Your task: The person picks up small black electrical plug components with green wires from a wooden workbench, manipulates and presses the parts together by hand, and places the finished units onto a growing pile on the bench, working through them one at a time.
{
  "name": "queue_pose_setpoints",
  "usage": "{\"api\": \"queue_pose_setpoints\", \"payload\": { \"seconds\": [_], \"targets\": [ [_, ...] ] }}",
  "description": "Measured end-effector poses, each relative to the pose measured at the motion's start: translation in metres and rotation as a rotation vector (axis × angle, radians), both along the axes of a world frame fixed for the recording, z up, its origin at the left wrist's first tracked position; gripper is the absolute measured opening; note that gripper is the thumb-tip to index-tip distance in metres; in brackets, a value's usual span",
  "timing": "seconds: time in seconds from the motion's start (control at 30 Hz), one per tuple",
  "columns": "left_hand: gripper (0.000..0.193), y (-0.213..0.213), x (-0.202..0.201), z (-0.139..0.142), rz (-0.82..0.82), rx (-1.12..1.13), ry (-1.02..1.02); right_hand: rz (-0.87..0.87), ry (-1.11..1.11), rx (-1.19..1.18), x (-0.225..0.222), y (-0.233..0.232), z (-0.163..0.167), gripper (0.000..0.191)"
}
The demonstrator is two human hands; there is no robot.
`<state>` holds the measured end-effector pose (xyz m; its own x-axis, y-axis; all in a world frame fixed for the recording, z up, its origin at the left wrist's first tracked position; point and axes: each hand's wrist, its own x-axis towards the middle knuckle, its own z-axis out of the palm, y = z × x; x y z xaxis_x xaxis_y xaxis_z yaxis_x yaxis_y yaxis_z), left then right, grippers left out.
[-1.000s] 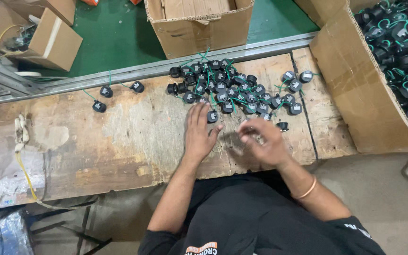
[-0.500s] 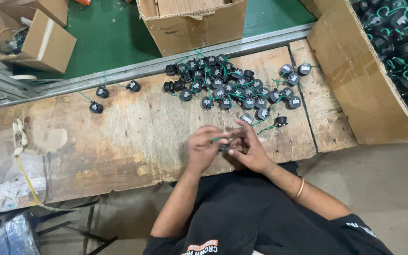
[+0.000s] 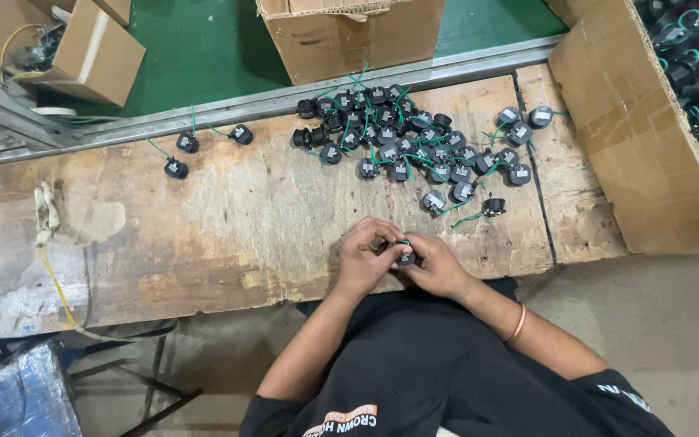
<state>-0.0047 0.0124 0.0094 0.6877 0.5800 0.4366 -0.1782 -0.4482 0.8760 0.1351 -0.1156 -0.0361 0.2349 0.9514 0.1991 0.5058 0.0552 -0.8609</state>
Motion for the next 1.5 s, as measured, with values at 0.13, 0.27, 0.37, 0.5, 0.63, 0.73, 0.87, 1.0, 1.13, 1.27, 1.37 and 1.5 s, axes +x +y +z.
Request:
{"api": "queue_pose_setpoints", "payload": {
  "seconds": [0.13,0.27,0.37,0.5,0.63,0.73,0.87,1.0,1.13,1.27,1.37,1.5],
  "targets": [
    [0.029,0.017,0.008,0.001,0.000,-0.021,-0.101,0.020,0.071,0.119,-0.004,-0.001,0.014,0.034],
    [0.024,0.047,0.024,0.014,0.163,-0.057,-0.012,-0.026,0.139,0.167,-0.006,-0.002,0.022,0.040],
    [0.025,0.051,0.029,0.020,-0.040,0.096,-0.070,-0.033,0.136,0.091,-0.006,-0.002,0.019,0.072],
    [0.018,0.024,0.012,0.013,-0.269,0.244,-0.103,-0.064,0.476,0.112,-0.006,-0.004,0.008,0.103],
    [0.023,0.005,0.006,0.004,-0.088,0.186,-0.025,-0.080,0.239,0.084,-0.005,-0.006,0.000,0.106],
    [0.023,-0.008,0.008,0.003,0.049,0.075,-0.028,-0.060,0.047,0.096,-0.007,-0.007,0.000,0.105],
    [0.022,-0.012,0.004,0.008,0.064,0.363,-0.050,-0.058,0.054,0.090,-0.009,-0.008,0.004,0.101],
    [0.023,-0.003,0.007,0.019,-0.016,0.515,0.014,-0.138,0.148,0.022,-0.010,-0.009,0.006,0.099],
    [0.044,0.024,0.022,0.031,0.006,0.518,-0.120,-0.158,0.268,0.163,-0.012,-0.009,0.005,0.090],
    [0.029,0.059,0.036,0.033,0.266,0.314,0.055,-0.107,0.229,0.216,-0.010,-0.006,0.010,0.041],
    [0.025,0.063,0.038,0.024,0.260,0.478,0.229,-0.099,-0.015,0.282,-0.008,-0.002,0.017,0.030],
    [0.021,0.068,0.035,0.015,0.259,0.255,-0.036,-0.159,-0.040,0.329,-0.007,0.000,0.024,0.030]
  ]
}}
